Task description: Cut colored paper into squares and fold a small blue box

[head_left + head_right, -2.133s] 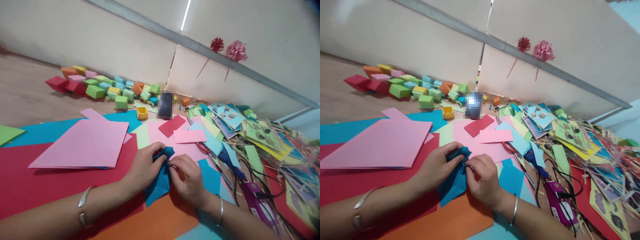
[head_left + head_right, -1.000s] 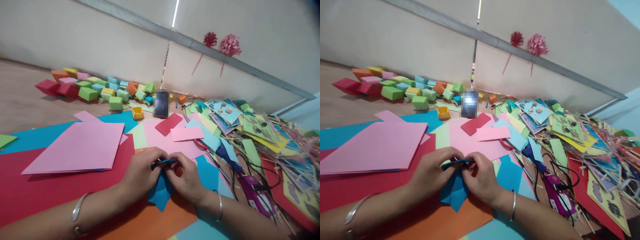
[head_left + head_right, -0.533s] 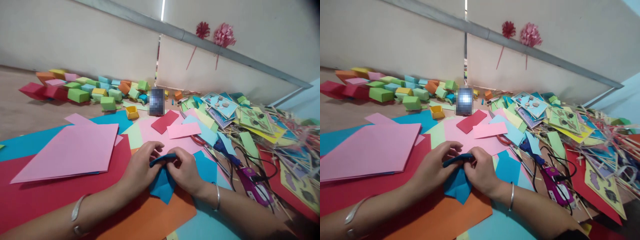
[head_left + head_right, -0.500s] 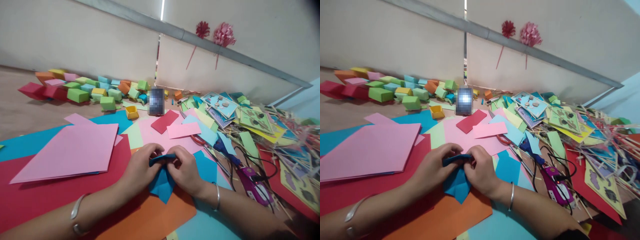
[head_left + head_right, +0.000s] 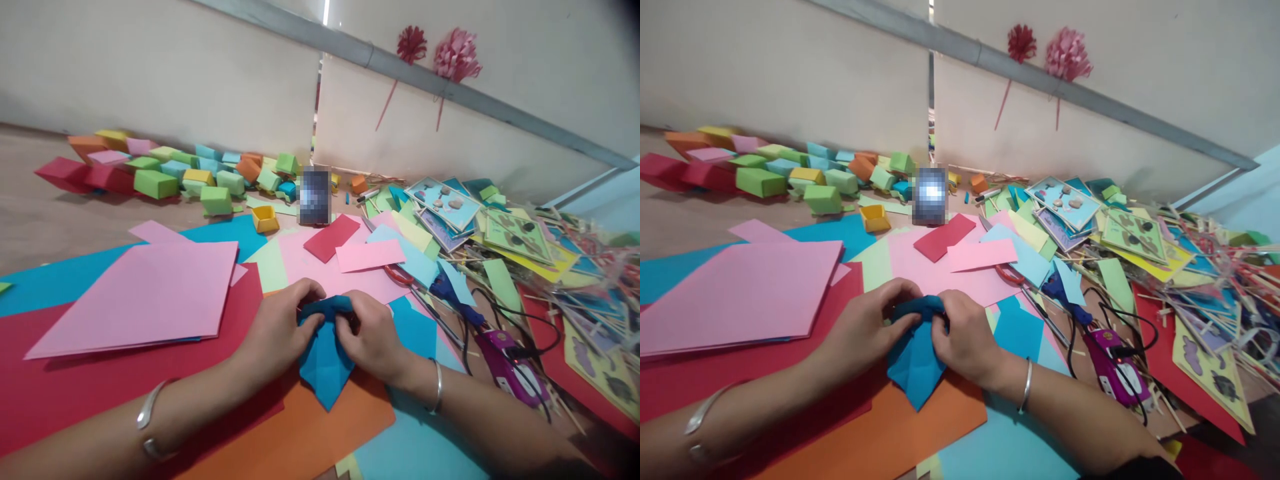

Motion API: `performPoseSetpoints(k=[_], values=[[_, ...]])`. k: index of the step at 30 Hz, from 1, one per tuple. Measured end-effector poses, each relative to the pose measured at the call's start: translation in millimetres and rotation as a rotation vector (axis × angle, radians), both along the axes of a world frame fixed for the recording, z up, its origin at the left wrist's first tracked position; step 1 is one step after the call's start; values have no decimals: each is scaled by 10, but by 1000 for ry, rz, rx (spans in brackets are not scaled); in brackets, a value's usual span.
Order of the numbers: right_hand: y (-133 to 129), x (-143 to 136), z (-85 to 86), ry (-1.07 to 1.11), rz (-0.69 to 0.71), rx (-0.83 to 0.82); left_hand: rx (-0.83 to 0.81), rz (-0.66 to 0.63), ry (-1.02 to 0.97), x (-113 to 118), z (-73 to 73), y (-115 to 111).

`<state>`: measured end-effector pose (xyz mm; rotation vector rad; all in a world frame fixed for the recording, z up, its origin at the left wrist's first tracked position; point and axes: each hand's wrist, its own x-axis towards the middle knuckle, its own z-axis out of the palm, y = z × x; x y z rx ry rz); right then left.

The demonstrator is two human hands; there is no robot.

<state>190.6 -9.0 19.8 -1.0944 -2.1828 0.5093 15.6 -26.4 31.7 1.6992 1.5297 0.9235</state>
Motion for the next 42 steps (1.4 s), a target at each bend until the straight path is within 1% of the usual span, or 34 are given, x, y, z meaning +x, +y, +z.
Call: performPoseSetpoints(k=[3,5,9,12,14,17,20,22,25,30,32,36,39,42], values=[[9,-1,24,15,5,-103,51,10,-2,4,13,15],[23,6,39,42,-31,-135,50,28,-39,8,19,10],[100,37,44,105,-127,-171,-67,22,-172,0,-7,-16],[166,57,21,142,-172,-226,-135,-8,-197,-14,-50,-15],[190,60,5,166,-168,-264,-138,-12,-181,-21,-63,-5],[194,48,-3,206,-126,-306,-111,11,-171,-28,-52,9],[181,30,4,219,-126,-306,-63,60,-165,-33,-51,13],[175,23,10,209,-137,-307,-28,63,-165,-32,-65,8],[174,26,10,190,-155,-318,-6,20,-196,-14,-84,-17],[187,40,-9,203,-178,-306,-112,-77,-319,26,-78,-76],[182,37,-12,221,-158,-294,-112,-65,-323,32,-89,-73],[149,19,-2,208,-103,-246,-46,-30,-297,28,-131,-33],[142,13,0,193,-78,-243,-64,-72,-296,31,-123,-36],[171,22,-15,225,-111,-288,-110,-140,-317,36,-84,-64]])
